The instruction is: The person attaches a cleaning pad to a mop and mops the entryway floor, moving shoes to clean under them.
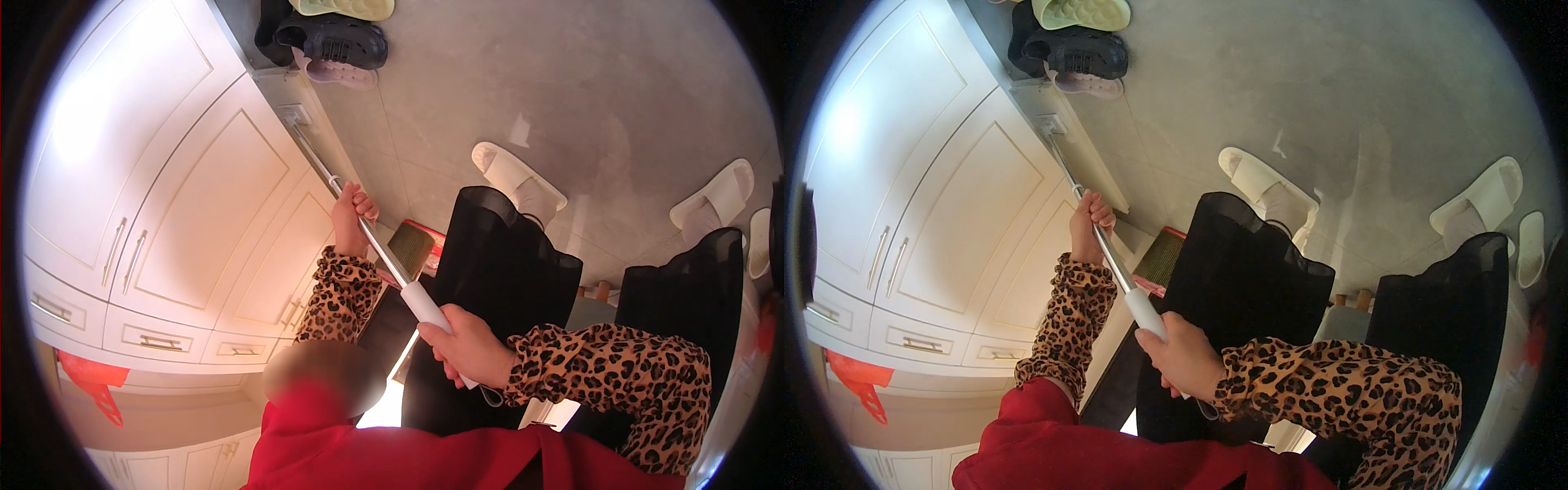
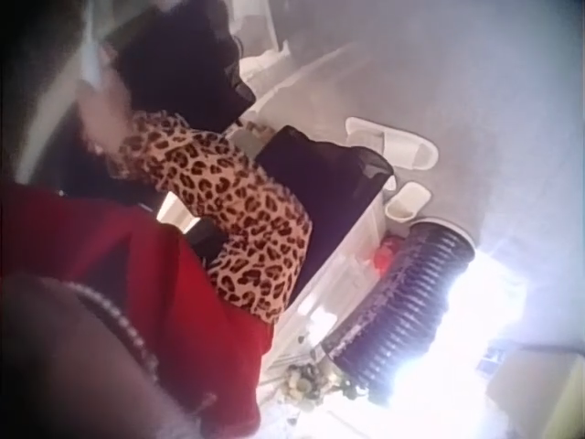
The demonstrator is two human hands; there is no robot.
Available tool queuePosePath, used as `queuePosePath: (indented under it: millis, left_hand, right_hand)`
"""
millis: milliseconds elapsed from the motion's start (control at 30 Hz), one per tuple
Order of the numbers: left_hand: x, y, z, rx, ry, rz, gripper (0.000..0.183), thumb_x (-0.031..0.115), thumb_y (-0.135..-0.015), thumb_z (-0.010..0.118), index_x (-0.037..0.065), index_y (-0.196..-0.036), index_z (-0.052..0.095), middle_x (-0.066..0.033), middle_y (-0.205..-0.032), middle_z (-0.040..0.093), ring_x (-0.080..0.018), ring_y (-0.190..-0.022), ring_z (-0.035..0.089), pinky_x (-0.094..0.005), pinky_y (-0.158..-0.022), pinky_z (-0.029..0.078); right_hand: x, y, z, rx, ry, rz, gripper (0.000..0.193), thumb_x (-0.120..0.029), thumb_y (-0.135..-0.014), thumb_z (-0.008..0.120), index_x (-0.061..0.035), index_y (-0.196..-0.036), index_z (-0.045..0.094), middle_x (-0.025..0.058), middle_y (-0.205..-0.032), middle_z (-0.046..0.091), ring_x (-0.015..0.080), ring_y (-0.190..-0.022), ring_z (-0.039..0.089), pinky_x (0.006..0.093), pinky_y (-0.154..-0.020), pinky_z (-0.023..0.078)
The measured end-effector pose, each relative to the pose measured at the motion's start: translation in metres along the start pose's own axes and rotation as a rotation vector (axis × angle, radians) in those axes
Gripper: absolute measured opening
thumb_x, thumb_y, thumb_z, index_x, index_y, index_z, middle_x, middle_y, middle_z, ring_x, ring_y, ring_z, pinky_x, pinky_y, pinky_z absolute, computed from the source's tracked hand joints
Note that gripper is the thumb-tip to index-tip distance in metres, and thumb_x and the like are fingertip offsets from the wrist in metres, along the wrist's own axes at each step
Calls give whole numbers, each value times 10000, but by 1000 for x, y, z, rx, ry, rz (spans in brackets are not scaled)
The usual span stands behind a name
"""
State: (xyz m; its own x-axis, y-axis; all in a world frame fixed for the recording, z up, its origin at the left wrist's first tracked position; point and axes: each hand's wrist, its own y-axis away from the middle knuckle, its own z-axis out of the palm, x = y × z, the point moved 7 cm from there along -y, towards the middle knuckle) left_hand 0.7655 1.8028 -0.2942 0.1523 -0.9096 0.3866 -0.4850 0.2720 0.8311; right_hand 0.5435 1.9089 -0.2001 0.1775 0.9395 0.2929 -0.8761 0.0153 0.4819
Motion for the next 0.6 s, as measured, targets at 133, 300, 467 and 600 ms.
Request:
queuePosePath:
  millis: [133, 300, 467, 600]
  left_hand:
    - [3, -5, -8, 79, -55, 3, 182, 194, -858, 416, 73, -728, 378, 32, -541, 299, -61, -409, 298, -203, -365, 283]
    - [31, -24, 8, 11, -109, 105, 152, 187, -843, 437, 63, -774, 382, 29, -541, 290, -70, -411, 294, -214, -366, 272]
    - [59, -30, 48, -90, -80, 202, 135, 166, -835, 452, 68, -767, 388, 25, -544, 309, -70, -413, 296, -216, -371, 271]
    - [54, -32, 47, 11, -91, 201, 124, 147, -811, 481, 78, -760, 391, 24, -546, 323, -63, -420, 309, -213, -376, 277]
  right_hand:
    - [2, -4, -3, 22, 1, -60, 295, -252, -820, 461, 33, -876, 415, 50, -567, 469, 95, -368, 465, 230, -292, 385]
    - [-9, -16, -5, 14, -14, -133, 262, -246, -828, 459, 10, -872, 421, 35, -582, 456, 77, -364, 433, 223, -303, 362]
    - [-20, -16, -2, 7, -100, -236, 268, -246, -834, 448, 3, -930, 415, 30, -583, 445, 74, -366, 426, 222, -304, 361]
    - [-28, -23, -12, -13, 63, -162, 284, -261, -841, 419, 12, -912, 388, 49, -547, 434, 110, -373, 458, 244, -297, 381]
